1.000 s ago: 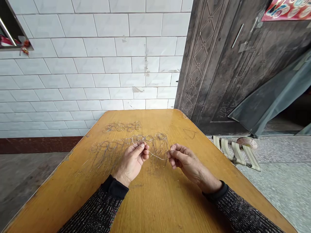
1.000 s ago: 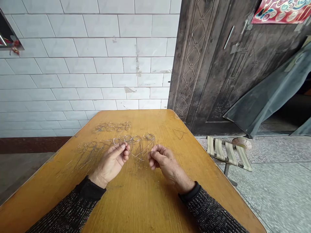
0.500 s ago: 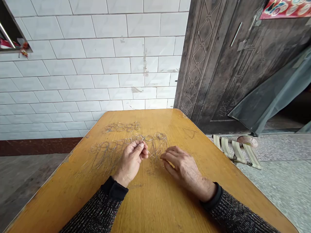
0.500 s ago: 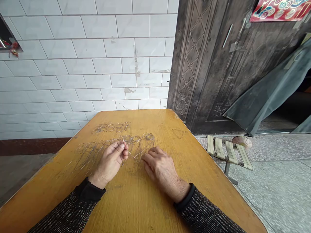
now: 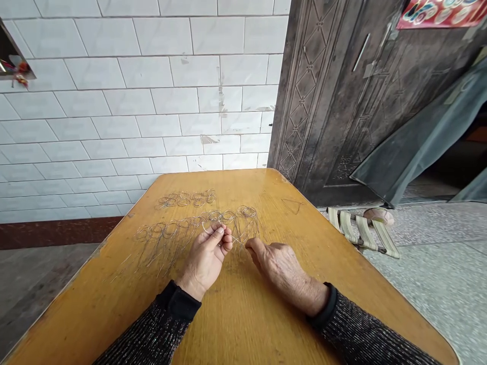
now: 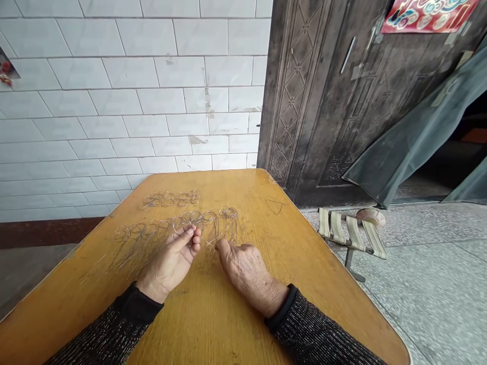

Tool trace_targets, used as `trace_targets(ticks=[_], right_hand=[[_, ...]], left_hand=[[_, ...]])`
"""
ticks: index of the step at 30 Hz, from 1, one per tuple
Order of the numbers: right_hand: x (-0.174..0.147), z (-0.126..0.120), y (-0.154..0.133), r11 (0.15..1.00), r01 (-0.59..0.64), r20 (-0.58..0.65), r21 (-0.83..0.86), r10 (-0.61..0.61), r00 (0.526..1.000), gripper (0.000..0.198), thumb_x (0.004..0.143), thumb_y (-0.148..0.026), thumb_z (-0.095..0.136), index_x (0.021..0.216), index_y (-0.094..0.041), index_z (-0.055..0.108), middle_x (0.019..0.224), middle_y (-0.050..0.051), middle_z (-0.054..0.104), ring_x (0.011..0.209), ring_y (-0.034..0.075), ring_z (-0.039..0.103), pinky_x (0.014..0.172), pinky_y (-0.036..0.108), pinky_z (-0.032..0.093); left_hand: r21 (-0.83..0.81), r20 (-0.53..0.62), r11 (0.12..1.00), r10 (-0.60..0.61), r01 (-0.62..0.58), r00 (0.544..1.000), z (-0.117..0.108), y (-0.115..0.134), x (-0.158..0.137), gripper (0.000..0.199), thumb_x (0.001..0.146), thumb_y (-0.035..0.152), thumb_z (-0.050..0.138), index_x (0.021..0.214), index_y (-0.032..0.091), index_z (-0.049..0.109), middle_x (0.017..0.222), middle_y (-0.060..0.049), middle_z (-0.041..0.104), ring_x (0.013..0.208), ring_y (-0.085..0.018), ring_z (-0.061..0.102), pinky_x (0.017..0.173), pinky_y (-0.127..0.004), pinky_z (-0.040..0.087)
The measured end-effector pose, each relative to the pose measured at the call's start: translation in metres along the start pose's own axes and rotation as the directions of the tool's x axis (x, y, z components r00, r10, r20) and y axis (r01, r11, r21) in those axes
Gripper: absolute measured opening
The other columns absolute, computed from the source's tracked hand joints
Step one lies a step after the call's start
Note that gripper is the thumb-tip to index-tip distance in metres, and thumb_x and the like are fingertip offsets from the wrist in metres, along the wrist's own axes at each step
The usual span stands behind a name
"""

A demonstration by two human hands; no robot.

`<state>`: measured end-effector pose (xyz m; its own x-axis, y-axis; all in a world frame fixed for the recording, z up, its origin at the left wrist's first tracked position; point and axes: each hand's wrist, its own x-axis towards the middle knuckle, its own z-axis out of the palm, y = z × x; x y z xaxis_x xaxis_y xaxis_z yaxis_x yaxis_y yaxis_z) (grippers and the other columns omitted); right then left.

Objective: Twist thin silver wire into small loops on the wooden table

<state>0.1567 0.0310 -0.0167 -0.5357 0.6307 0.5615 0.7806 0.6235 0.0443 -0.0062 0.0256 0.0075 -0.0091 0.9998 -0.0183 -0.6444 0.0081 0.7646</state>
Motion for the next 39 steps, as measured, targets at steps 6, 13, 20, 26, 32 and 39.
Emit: trace_targets(ticks=[6,13,20,26,32,39], right_hand=[[0.004,0.001,0.0,0.959,-0.21,0.118,0.192,0.19,0.975,0.017,0.09,-0.021,0.033,0.091,-0.017,0.05,0.061,0.002,0.065,0.048,0.013,0.058,0.045,0.021,0.025],[0.002,-0.004,0.004,0.97,-0.01,0.138,0.244,-0.024,0.99,0.024,0.086,-0.015,0.035,0.106,-0.013,0.049,0.064,0.004,0.065,0.053,0.014,0.061,0.048,0.021,0.034],[0.001,0.0,0.007,0.947,0.044,0.112,0.319,-0.084,0.99,0.025,0.09,-0.014,0.033,0.112,-0.015,0.045,0.075,0.005,0.066,0.058,0.013,0.061,0.051,0.02,0.038],[0.001,0.002,0.007,0.917,0.028,0.092,0.399,-0.071,0.993,0.026,0.09,-0.017,0.033,0.113,-0.019,0.045,0.071,0.003,0.064,0.055,0.013,0.06,0.05,0.02,0.04],[-0.001,0.007,0.003,0.876,-0.034,0.119,0.481,-0.027,0.992,0.028,0.091,-0.024,0.03,0.114,-0.019,0.045,0.064,0.001,0.059,0.049,0.012,0.056,0.046,0.021,0.037],[0.0,0.003,-0.005,0.686,-0.175,0.202,0.706,0.042,0.979,0.026,0.091,-0.023,0.029,0.111,-0.017,0.045,0.054,-0.006,0.05,0.04,0.009,0.05,0.052,0.021,0.044]], left_hand=[[-0.037,-0.019,0.998,0.044,-0.045,0.999,0.003,-0.001,-0.001,0.01,0.065,0.01,0.068,0.071,0.011,0.061,0.072,-0.001,0.06,0.064,-0.007,0.056,0.059,-0.016,0.046],[-0.015,-0.005,0.998,0.058,-0.058,0.998,-0.001,0.001,0.001,0.019,0.06,0.014,0.073,0.074,0.012,0.06,0.072,0.0,0.059,0.061,-0.006,0.054,0.057,-0.017,0.045],[0.163,0.026,0.982,0.092,-0.095,0.995,-0.002,0.006,-0.002,0.028,0.059,0.017,0.075,0.08,0.016,0.058,0.078,0.001,0.059,0.065,-0.007,0.054,0.057,-0.018,0.044],[0.184,0.052,0.974,0.121,-0.129,0.991,-0.001,0.008,0.0,0.024,0.06,0.02,0.075,0.075,0.015,0.057,0.073,0.001,0.059,0.069,-0.01,0.057,0.059,-0.019,0.045],[0.186,0.023,0.971,0.15,-0.152,0.988,-0.005,0.006,0.004,0.023,0.059,0.02,0.076,0.074,0.015,0.059,0.07,0.002,0.061,0.067,-0.008,0.059,0.059,-0.018,0.044],[0.157,-0.001,0.969,0.195,-0.193,0.981,-0.005,0.003,0.006,0.022,0.059,0.018,0.076,0.072,0.015,0.058,0.068,0.003,0.062,0.066,-0.008,0.06,0.062,-0.018,0.045]])
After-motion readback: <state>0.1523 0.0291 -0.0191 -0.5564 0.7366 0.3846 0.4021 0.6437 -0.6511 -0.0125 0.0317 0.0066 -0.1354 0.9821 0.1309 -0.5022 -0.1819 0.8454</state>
